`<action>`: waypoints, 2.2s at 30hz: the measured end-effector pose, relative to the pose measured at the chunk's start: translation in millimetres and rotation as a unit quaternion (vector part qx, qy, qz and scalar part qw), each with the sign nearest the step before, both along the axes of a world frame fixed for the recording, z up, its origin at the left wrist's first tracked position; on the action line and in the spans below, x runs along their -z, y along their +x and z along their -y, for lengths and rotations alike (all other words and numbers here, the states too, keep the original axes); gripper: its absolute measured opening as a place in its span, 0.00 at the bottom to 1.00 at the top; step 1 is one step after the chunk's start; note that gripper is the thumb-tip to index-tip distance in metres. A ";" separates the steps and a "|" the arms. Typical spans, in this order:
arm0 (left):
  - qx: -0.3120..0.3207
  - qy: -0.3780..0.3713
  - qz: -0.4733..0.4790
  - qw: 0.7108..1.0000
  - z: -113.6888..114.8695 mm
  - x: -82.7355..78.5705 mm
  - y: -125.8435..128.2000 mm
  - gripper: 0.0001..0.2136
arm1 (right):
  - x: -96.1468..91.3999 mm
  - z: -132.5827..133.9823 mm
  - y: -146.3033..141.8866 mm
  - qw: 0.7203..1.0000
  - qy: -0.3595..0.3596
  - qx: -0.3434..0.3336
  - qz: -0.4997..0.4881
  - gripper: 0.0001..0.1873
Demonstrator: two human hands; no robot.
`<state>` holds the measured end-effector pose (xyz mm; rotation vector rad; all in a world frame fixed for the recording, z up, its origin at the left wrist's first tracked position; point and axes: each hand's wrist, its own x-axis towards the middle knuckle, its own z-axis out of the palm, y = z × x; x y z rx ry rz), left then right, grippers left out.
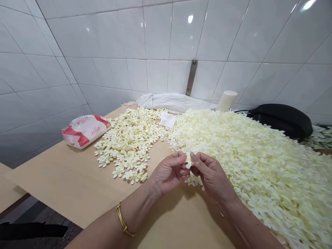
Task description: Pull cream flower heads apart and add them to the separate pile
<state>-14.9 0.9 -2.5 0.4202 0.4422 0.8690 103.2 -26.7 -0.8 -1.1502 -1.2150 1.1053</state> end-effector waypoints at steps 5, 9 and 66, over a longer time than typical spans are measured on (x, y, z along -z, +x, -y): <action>-0.012 0.013 -0.029 0.999 -3.3 -0.4 1.3 0.12 | -4.4 6.1 1.0 0.970 0.144 0.123 0.154 0.08; 0.006 0.008 -0.031 0.999 -5.9 0.2 -1.2 0.12 | -9.3 7.7 5.2 0.945 0.230 0.021 0.234 0.12; -0.076 0.044 -0.133 0.987 0.1 2.5 6.4 0.15 | -5.2 7.2 2.5 0.934 0.151 0.053 0.320 0.07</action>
